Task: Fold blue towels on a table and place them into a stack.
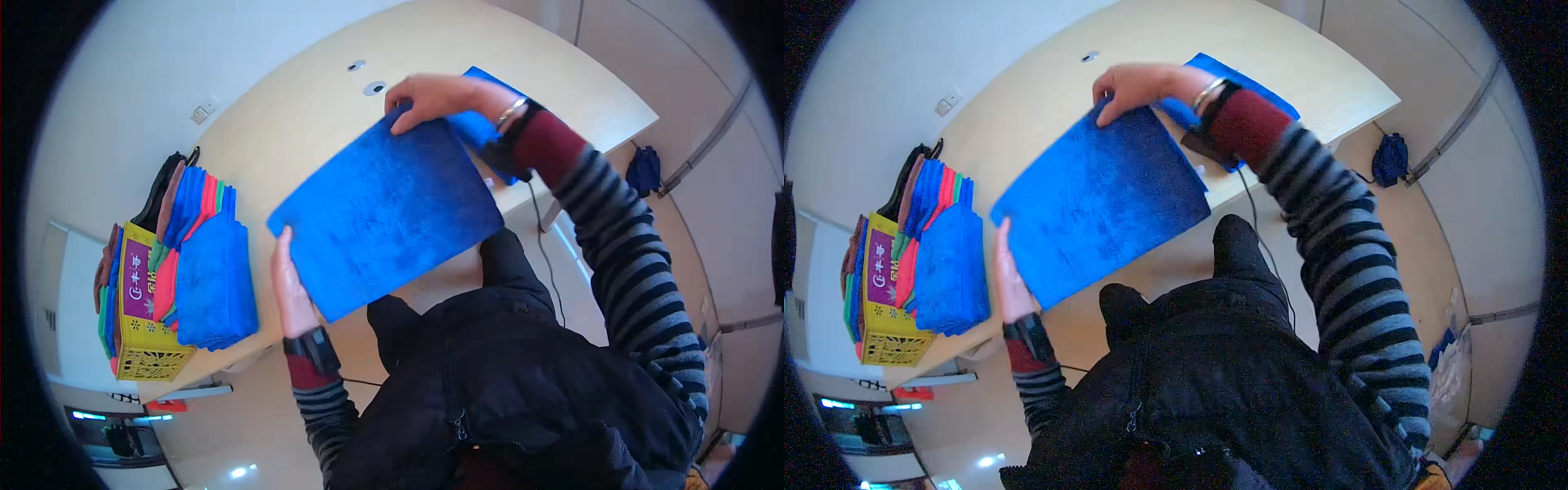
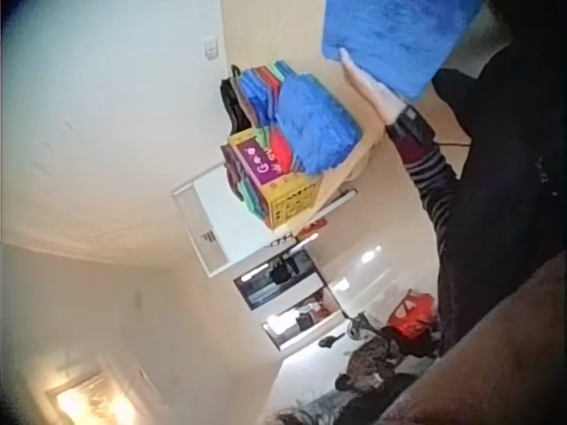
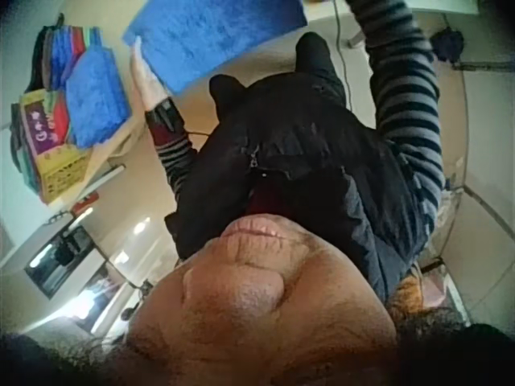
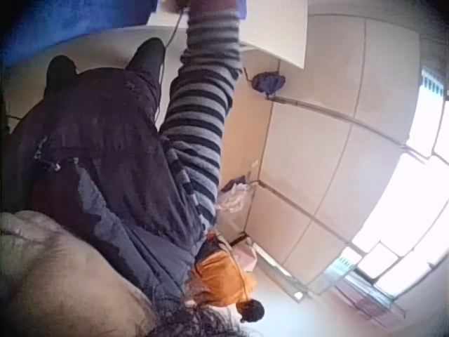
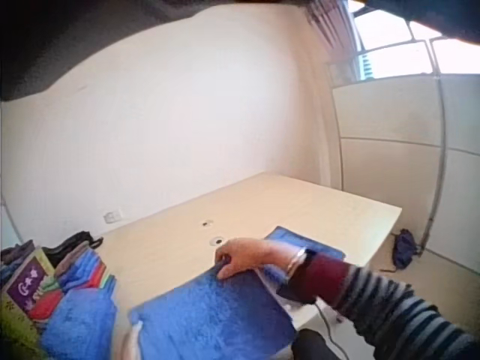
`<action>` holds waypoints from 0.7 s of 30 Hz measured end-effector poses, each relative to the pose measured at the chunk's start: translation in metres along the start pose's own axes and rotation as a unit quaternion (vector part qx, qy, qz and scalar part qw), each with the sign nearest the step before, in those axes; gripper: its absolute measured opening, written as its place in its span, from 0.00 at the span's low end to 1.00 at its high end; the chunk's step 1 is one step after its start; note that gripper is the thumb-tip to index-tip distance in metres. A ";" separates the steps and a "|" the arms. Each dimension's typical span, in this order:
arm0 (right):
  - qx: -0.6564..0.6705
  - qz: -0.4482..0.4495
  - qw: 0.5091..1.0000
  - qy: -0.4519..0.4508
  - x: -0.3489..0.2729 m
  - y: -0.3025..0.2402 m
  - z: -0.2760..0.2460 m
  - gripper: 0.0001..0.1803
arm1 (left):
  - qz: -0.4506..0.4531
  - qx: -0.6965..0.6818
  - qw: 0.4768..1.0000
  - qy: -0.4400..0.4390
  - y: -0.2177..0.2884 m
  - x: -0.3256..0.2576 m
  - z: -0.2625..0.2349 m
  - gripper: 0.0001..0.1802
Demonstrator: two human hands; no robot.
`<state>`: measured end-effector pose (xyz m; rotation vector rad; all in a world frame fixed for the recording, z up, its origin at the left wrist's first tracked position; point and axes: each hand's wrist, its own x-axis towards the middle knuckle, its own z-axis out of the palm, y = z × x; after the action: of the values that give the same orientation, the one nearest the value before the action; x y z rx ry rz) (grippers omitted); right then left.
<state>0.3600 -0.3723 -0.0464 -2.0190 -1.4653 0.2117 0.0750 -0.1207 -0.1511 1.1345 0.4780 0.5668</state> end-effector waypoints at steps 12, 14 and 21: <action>-0.123 0.016 0.989 0.078 -0.002 -0.002 0.163 0.21 | 0.113 0.398 0.904 0.108 -0.075 0.068 -0.073 0.26; -0.104 -0.069 0.991 0.035 -0.037 -0.040 0.190 0.29 | 0.154 0.450 0.872 0.121 -0.077 0.051 -0.056 0.27; -0.252 -0.088 0.962 0.063 -0.109 -0.016 0.184 0.35 | 0.380 0.650 0.648 -0.114 -0.059 -0.032 -0.013 0.33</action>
<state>0.2204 -0.3961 -0.2074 -2.2158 -1.7301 -0.3979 0.0524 -0.1506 -0.2087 2.8576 0.0749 0.7797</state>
